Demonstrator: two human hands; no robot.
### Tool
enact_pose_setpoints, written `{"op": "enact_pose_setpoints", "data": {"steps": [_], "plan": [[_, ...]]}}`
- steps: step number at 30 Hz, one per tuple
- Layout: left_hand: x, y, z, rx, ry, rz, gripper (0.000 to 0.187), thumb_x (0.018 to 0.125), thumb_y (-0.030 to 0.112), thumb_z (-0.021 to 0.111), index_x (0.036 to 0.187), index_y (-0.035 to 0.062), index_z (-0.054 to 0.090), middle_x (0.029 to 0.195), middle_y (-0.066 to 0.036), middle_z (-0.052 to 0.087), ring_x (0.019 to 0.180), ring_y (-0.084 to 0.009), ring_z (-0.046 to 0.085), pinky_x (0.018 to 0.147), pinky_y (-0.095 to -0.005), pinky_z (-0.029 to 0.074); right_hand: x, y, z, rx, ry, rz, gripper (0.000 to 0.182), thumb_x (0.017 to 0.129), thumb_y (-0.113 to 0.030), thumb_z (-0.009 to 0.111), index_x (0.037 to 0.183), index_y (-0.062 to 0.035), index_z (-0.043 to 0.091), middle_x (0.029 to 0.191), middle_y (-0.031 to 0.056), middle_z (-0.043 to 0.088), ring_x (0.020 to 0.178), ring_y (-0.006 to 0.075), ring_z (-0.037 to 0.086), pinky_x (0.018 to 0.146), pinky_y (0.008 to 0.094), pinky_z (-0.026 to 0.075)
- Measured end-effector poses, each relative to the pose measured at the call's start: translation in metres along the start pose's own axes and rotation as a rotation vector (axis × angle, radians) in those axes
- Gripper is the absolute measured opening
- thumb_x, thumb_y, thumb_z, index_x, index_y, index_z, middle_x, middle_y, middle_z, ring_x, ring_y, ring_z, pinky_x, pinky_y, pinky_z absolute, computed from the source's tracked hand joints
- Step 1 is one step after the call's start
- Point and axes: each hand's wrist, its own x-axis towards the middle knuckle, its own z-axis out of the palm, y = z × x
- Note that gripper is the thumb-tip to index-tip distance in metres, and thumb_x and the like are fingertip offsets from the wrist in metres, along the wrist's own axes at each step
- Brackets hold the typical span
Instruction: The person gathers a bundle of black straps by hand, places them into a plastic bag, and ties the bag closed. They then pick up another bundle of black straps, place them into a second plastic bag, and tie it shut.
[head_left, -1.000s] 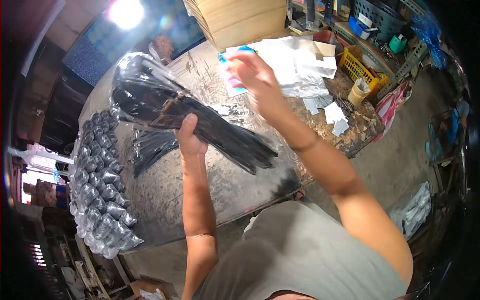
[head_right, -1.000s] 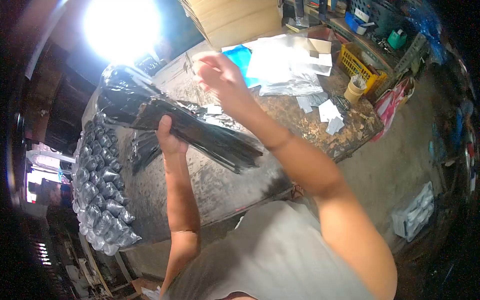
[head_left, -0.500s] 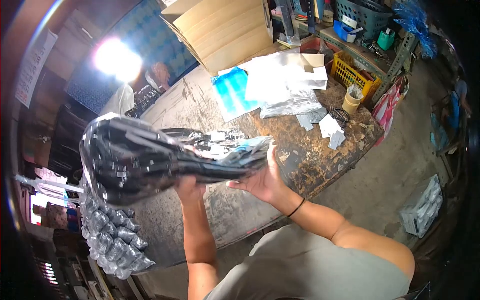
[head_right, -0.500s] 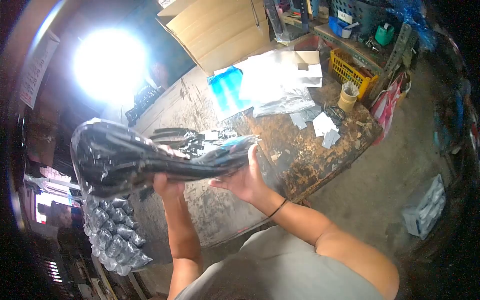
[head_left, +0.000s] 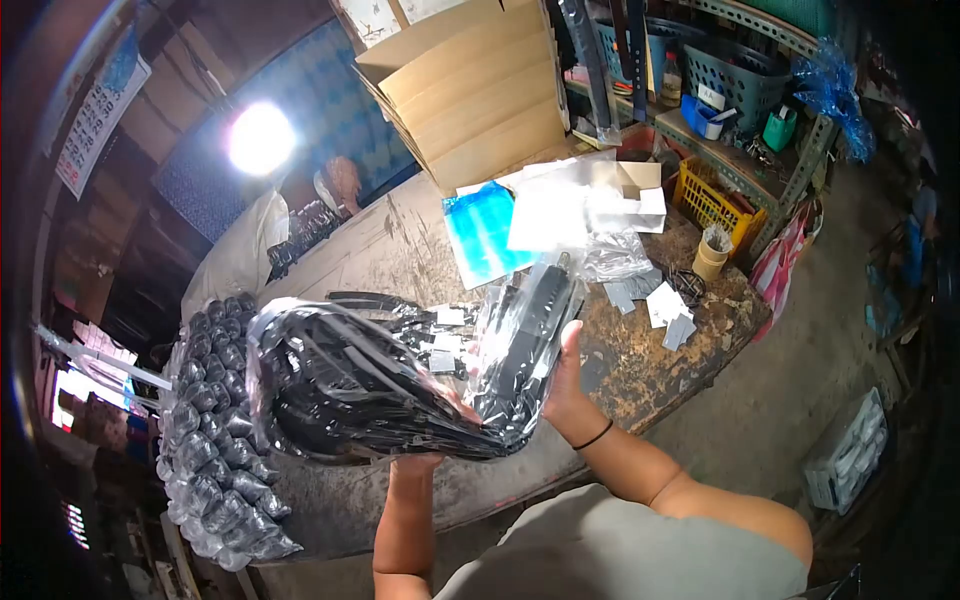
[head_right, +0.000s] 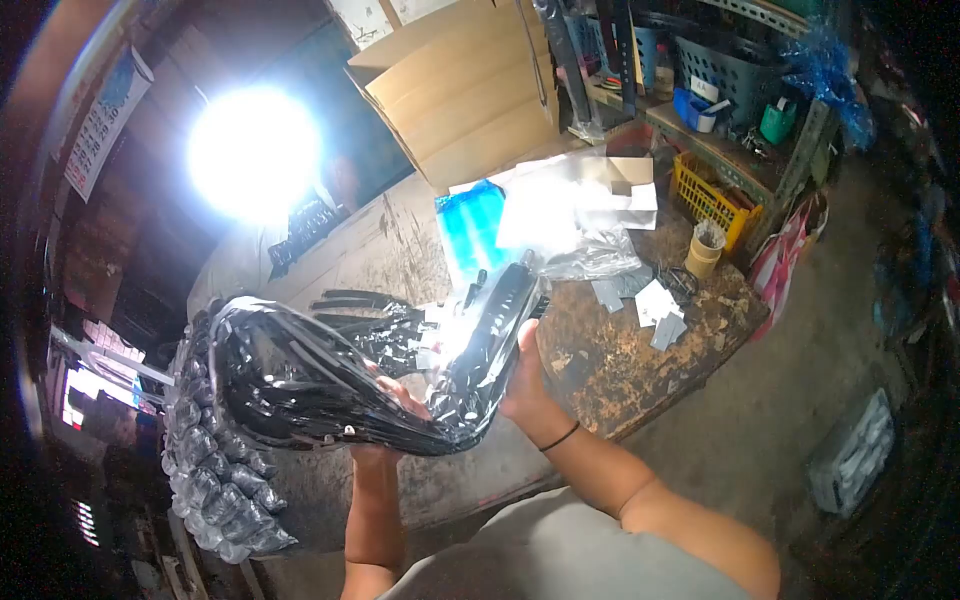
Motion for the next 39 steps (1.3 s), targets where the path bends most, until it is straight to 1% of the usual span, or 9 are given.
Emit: {"op": "enact_pose_setpoints", "data": {"steps": [3,5,10,15,17,20,23,30,39], "plan": [[0.005,0.0,0.0,0.091,-0.174,-0.032,0.054,0.08,0.021,0.072,0.124,0.0087,0.043,0.077,-0.006,0.055,0.068,-0.0157,0.059,0.062,-0.0344,0.051,-0.002,-0.003,-0.006,0.01,-0.013,0.049,0.107,0.067,-0.077,0.057,0.138,-0.0014,0.031,0.129,0.0272,0.046,0.11,0.0375,0.055,0.092,0.0498,0.048],[0.006,0.005,-0.001,0.344,-0.161,-0.144,0.064,0.075,0.026,0.077,0.125,0.0074,0.042,0.082,-0.007,0.058,0.072,-0.0178,0.061,0.067,-0.0362,0.053,-0.003,-0.007,-0.009,-0.053,-0.081,0.11,0.105,0.068,-0.075,0.059,0.139,-0.0029,0.031,0.129,0.0282,0.046,0.112,0.0373,0.054,0.091,0.0494,0.049],[0.013,0.006,-0.002,0.342,-0.106,-0.297,0.055,0.068,0.02,0.08,0.112,0.0025,0.052,0.09,-0.012,0.061,0.08,-0.0258,0.064,0.074,-0.0399,0.054,0.003,-0.018,-0.003,0.063,-0.151,0.076,0.103,0.068,-0.071,0.061,0.137,-0.0005,0.032,0.125,0.0261,0.049,0.114,0.0363,0.053,0.091,0.0494,0.05],[0.02,0.008,0.006,0.403,-0.004,-0.371,0.064,0.06,0.017,0.076,0.117,0.0005,0.052,0.097,-0.012,0.062,0.091,-0.0267,0.063,0.079,-0.0417,0.054,0.002,-0.024,-0.008,-0.013,-0.065,0.002,0.097,0.069,-0.068,0.064,0.134,-0.0013,0.038,0.123,0.021,0.052,0.112,0.0339,0.054,0.091,0.0459,0.051],[0.023,0.009,0.008,0.378,0.047,-0.492,0.079,0.056,0.012,0.076,0.128,0.0,0.046,0.12,-0.011,0.056,0.106,-0.0218,0.056,0.089,-0.036,0.047,-0.003,-0.023,-0.013,-0.013,-0.045,-0.014,0.093,0.069,-0.065,0.067,0.132,-0.0013,0.041,0.121,0.0186,0.054,0.111,0.032,0.056,0.091,0.0448,0.051],[0.028,0.005,0.014,0.437,0.079,-0.624,0.072,0.059,0.013,0.076,0.125,0.0008,0.049,0.116,-0.009,0.058,0.106,-0.0208,0.056,0.091,-0.0347,0.045,-0.014,-0.019,-0.025,-0.116,0.09,0.067,0.065,0.074,-0.037,0.077,0.12,0.0002,0.051,0.11,0.012,0.062,0.097,0.0232,0.064,0.081,0.0392,0.056],[0.033,0.003,0.023,0.478,0.076,-0.682,0.067,0.062,0.015,0.077,0.123,0.0016,0.051,0.113,-0.008,0.059,0.105,-0.019,0.056,0.094,-0.0336,0.042,-0.015,-0.014,-0.026,-0.155,0.123,0.066,0.061,0.075,-0.033,0.077,0.119,0.0007,0.052,0.107,0.0118,0.063,0.091,0.0224,0.066,0.075,0.036,0.058],[0.03,0.0,0.036,0.658,0.076,-0.653,0.055,0.07,0.009,0.073,0.121,0.0016,0.053,0.111,-0.006,0.06,0.102,-0.015,0.054,0.092,-0.0317,0.042,-0.021,-0.003,-0.051,-0.239,0.047,0.139,0.066,0.078,-0.047,0.069,0.119,0.0011,0.053,0.108,0.0124,0.063,0.091,0.0185,0.066,0.072,0.0313,0.058],[0.03,0.005,0.045,0.93,0.029,-0.612,0.051,0.073,0.019,0.076,0.116,0.0003,0.057,0.107,-0.007,0.063,0.096,-0.0149,0.056,0.088,-0.0305,0.045,-0.028,0.005,-0.051,-0.225,0.157,0.065,0.067,0.074,-0.045,0.074,0.119,0.0007,0.053,0.111,0.0111,0.063,0.094,0.0192,0.064,0.08,0.0332,0.056]]}}
